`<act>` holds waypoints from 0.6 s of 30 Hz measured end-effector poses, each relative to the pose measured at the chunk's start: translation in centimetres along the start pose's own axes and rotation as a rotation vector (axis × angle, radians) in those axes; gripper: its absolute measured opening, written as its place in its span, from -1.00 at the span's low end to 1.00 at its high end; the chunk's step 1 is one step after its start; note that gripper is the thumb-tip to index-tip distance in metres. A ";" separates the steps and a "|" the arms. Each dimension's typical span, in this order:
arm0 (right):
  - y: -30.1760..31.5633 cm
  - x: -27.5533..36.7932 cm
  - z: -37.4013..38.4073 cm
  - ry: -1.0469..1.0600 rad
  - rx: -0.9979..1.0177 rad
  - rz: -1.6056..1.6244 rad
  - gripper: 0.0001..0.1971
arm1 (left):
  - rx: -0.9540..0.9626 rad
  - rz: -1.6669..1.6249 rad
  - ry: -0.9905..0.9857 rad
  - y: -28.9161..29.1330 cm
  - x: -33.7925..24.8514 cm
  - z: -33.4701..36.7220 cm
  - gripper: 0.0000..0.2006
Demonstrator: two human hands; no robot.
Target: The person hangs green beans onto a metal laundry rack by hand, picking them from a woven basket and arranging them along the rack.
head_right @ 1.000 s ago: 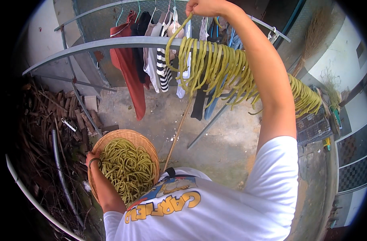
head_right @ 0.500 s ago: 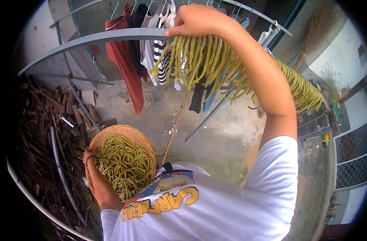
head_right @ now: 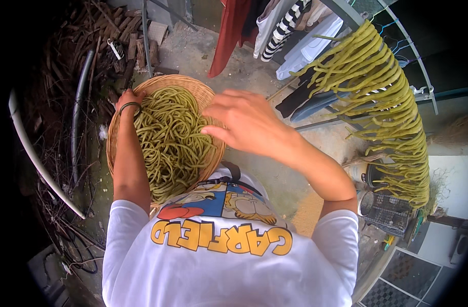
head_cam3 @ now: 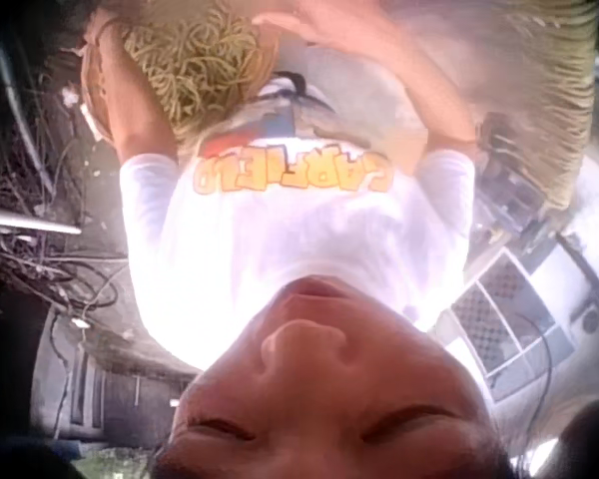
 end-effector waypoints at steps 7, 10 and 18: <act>-24.5 4.1 2.5 0.141 0.079 -0.193 -0.75 | -0.077 0.017 -0.064 1.1 -1.6 -0.7 -0.38; -24.2 3.7 2.3 0.162 0.074 -0.135 -0.78 | -0.068 0.020 -0.041 1.0 -1.0 -0.7 -0.37; -15.2 -1.0 2.0 -0.270 0.200 0.912 -0.80 | -0.048 0.016 0.012 0.7 0.0 -0.5 -0.37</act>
Point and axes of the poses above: each hand's wrist, its own z-axis towards the middle knuckle, its own y-axis out of the back of the hand, x = y × z, the point moved 9 cm from there along z, towards the middle knuckle, and after that the axes turned 13 degrees about -z, right-handed, at the moved point
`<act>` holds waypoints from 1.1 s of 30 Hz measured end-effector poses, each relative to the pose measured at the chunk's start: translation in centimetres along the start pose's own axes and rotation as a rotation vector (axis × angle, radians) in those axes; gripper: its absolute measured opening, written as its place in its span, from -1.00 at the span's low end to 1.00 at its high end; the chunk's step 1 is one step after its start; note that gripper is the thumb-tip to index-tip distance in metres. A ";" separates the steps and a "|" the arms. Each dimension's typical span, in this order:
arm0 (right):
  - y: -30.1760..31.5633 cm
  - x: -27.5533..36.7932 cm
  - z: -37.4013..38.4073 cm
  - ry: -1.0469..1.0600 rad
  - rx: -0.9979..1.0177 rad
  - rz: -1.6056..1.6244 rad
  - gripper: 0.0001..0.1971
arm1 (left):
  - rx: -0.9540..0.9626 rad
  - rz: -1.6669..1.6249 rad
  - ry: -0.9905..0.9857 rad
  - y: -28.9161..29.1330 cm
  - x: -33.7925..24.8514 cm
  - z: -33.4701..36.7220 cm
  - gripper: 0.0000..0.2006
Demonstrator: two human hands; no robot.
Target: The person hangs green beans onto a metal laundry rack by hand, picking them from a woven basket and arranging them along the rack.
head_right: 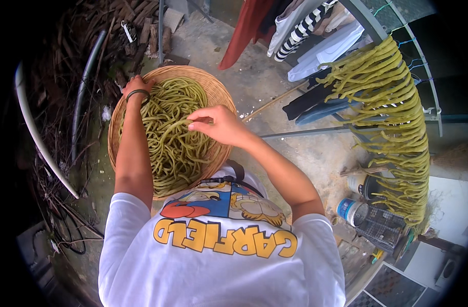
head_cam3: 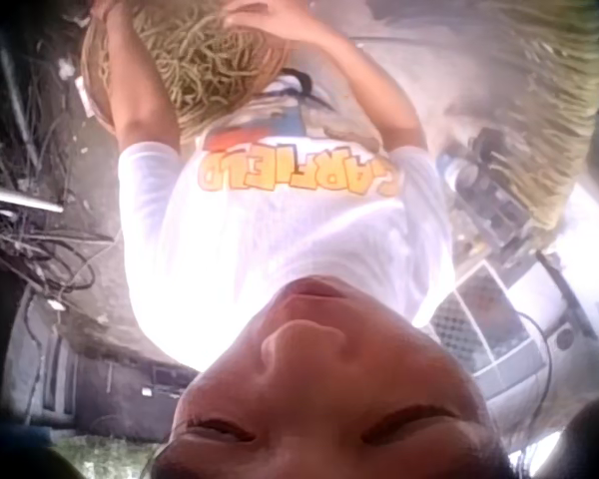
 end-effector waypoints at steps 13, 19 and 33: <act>24.2 17.9 -9.5 0.338 -0.830 -0.029 -0.82 | 0.026 -0.028 -0.068 -0.2 -1.5 -0.2 -0.41; 35.6 17.3 -13.6 0.109 -1.128 -0.252 -0.77 | 0.021 -0.017 -0.094 -0.3 -1.6 0.1 -0.42; 34.3 19.9 -14.4 -0.266 -1.254 -1.305 -0.79 | 0.021 -0.008 -0.071 -0.5 -0.3 0.8 -0.43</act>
Point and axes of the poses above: each hand's wrist, its own z-axis towards the middle knuckle, its own y-axis out of the back of the hand, x = y × z, the point moved 9 cm from there along z, towards the middle knuckle, and after that the axes turned 13 degrees about -z, right-handed, at the moved point
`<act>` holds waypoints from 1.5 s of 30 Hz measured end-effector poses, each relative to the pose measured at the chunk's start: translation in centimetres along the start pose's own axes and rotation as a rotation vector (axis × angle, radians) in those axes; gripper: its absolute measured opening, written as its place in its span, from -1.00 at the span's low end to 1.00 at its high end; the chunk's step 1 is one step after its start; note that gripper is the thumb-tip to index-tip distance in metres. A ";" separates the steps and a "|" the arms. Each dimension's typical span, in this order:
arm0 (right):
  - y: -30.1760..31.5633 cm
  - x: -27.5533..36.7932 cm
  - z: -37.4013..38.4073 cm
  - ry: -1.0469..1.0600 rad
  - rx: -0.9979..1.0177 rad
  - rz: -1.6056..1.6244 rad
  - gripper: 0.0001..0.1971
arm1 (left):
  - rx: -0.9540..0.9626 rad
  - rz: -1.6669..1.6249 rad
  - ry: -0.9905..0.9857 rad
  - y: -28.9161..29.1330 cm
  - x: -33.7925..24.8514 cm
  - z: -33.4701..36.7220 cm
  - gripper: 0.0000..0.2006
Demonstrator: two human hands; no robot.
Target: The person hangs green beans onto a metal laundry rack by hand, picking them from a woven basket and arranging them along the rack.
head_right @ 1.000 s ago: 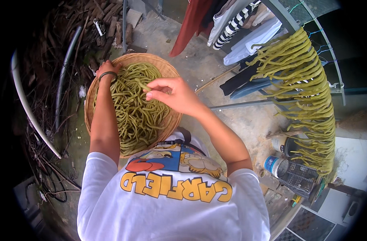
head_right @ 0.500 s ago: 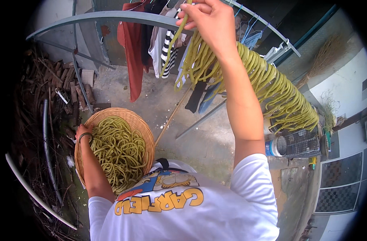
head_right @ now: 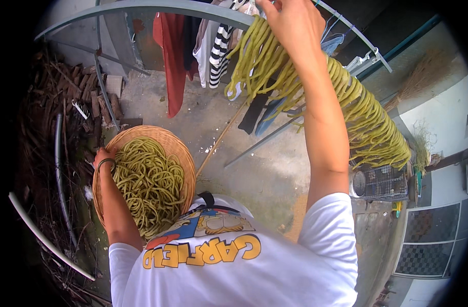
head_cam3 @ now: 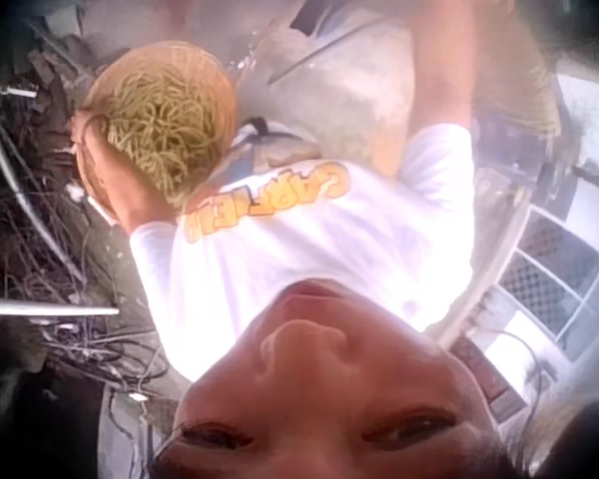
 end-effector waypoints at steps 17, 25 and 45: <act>-20.2 27.0 -38.1 0.609 0.899 0.608 -0.82 | -0.064 0.004 0.010 1.3 -1.1 -1.3 -0.34; -11.6 20.4 -25.2 -0.013 1.199 1.318 -0.83 | 0.002 0.000 0.068 0.8 -0.2 -1.3 -0.36; 4.8 6.9 4.8 0.661 0.416 -0.114 -0.76 | -0.008 -0.009 -0.033 0.5 -1.3 -0.6 -0.38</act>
Point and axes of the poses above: each hand's wrist, its own z-axis towards the middle knuckle, its own y-axis out of the back of the hand, x = y × z, the point moved 9 cm from there along z, towards the middle knuckle, and after that the axes turned 13 degrees about -z, right-handed, at the moved point
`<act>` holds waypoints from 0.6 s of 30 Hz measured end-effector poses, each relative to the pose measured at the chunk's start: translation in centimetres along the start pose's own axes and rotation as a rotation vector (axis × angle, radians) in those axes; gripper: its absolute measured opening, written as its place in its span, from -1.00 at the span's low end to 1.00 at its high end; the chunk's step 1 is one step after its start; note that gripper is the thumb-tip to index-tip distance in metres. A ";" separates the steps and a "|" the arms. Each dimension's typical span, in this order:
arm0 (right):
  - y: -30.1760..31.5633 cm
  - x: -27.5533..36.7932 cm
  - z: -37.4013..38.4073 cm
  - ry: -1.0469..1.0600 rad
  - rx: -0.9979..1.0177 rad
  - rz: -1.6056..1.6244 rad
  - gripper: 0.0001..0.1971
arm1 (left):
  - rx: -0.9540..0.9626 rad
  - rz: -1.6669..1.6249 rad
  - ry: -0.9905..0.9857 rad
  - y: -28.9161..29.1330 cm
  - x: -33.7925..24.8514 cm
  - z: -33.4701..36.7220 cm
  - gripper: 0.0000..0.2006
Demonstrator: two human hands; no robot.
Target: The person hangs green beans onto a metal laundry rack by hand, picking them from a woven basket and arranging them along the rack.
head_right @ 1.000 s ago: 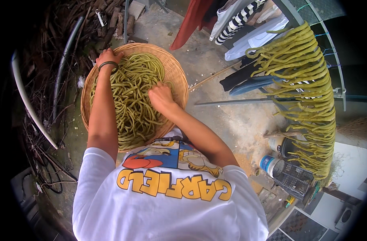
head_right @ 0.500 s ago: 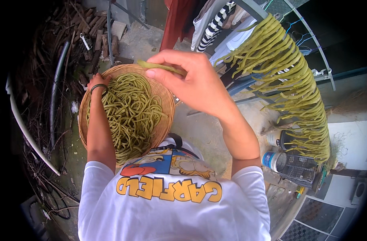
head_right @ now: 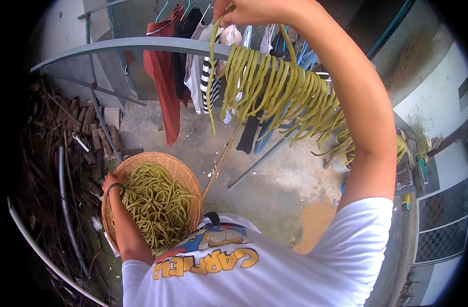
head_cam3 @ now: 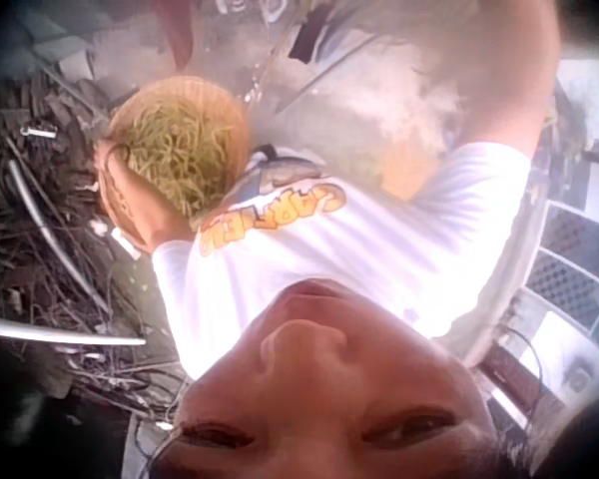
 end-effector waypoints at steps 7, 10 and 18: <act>-11.1 -5.0 -0.1 -0.024 0.119 0.232 -0.73 | 0.021 -0.015 -0.004 0.2 -0.5 -0.3 -0.41; -13.3 -4.7 -0.5 -0.016 0.277 0.417 -0.69 | -0.008 -0.020 0.007 0.1 0.4 0.1 -0.44; -9.1 -2.0 -2.2 -0.007 0.108 0.463 -0.73 | 0.044 -0.032 0.032 0.3 1.0 -0.2 -0.44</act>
Point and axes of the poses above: each hand's wrist, its own z-axis towards the middle knuckle, its own y-axis out of the back of the hand, x = y × z, the point moved 9 cm from there along z, towards the middle knuckle, and after that the axes turned 13 degrees about -z, right-handed, at the moved point
